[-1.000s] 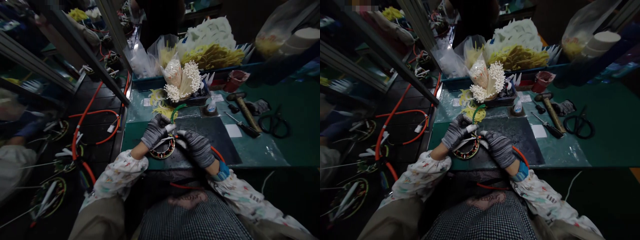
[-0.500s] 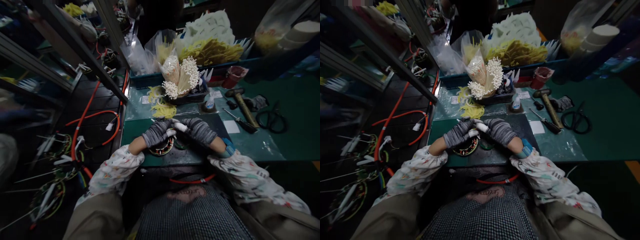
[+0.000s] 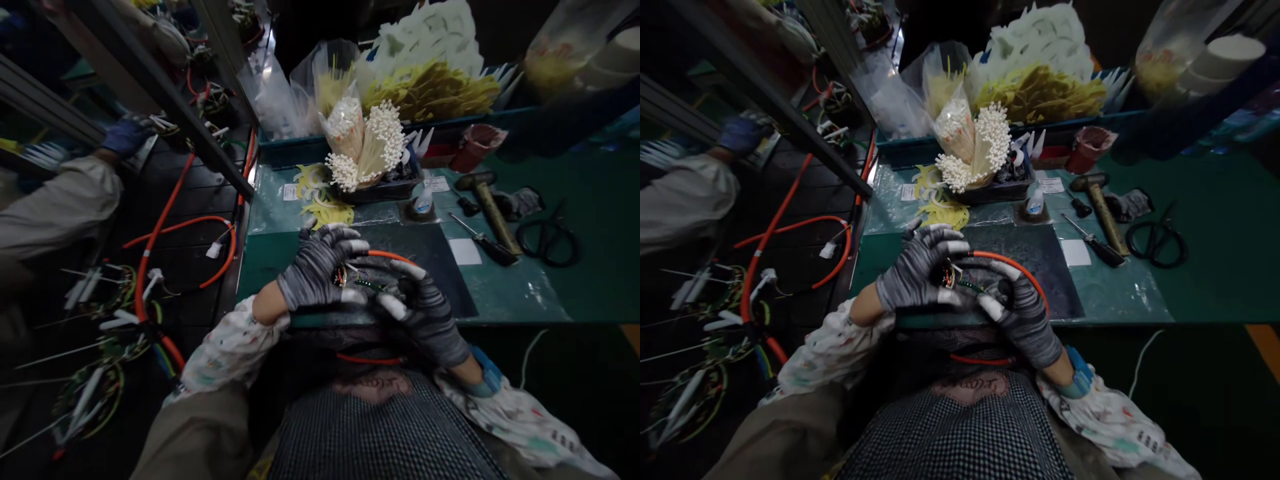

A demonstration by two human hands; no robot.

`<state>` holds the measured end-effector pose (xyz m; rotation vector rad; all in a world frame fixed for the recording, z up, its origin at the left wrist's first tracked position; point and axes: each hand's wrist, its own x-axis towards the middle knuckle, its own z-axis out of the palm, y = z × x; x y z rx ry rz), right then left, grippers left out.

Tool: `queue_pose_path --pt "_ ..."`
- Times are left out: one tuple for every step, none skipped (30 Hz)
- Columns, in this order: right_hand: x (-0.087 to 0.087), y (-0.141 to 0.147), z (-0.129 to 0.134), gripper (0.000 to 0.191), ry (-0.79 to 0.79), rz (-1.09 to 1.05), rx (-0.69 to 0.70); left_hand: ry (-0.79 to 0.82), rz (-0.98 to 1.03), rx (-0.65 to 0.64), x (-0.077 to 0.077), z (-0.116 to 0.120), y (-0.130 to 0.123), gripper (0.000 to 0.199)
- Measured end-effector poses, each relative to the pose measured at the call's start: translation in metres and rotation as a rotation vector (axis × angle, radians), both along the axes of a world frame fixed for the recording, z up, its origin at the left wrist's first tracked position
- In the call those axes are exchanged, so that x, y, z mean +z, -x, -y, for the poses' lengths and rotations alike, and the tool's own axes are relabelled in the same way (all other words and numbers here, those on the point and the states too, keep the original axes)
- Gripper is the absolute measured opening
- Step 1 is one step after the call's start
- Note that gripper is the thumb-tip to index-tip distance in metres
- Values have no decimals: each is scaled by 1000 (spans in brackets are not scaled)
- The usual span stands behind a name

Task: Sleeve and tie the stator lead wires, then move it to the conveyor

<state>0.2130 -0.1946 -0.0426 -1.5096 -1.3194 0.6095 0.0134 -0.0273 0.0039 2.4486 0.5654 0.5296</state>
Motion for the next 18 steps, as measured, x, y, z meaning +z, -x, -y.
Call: queue_pose_path --pt "4 -1 -1 46 20 -90 13 -43 1 -38 1 7 0 67" --pt "8 -3 -2 40 30 -142 33 -56 -6 -62 1 13 -1 50" --pt "12 -5 -4 35 27 -153 56 -53 -19 -65 1 19 -1 34" --pt "16 -7 -5 32 1 -122 103 -44 -35 -54 0 23 -2 28" --pt "21 -10 -7 31 -52 -55 169 -39 -50 -39 -1 26 -3 29" --pt "26 -13 -8 33 -118 31 237 -39 -59 -34 -1 26 -4 29" --pt "31 -16 -10 34 -184 116 295 -41 -63 -40 -1 25 -4 28" --pt "37 -19 -11 33 -242 180 349 -37 -68 -57 0 23 -5 27" --pt "42 -21 -12 30 -274 213 405 -23 -72 -75 1 19 -5 25" --pt "47 -23 -13 28 -273 214 468 1 -75 -85 2 15 -5 23" --pt "51 -24 -15 27 -239 190 524 35 -72 -91 4 11 -6 22" --pt "53 -24 -16 27 -189 149 573 75 -64 -98 5 7 -6 21" --pt "54 -23 -17 28 -137 106 602 120 -51 -113 6 4 -6 20" --pt "53 -22 -18 29 -85 68 597 162 -35 -133 7 2 -6 21" --pt "50 -20 -19 28 -40 35 566 190 -13 -141 8 2 -6 21" --pt "47 -20 -20 26 -16 13 539 199 2 -132 8 3 -6 22" --pt "42 -19 -20 25 -16 0 515 187 13 -93 8 6 -6 25" --pt "38 -20 -20 24 -32 1 488 158 18 -32 8 10 -5 32"
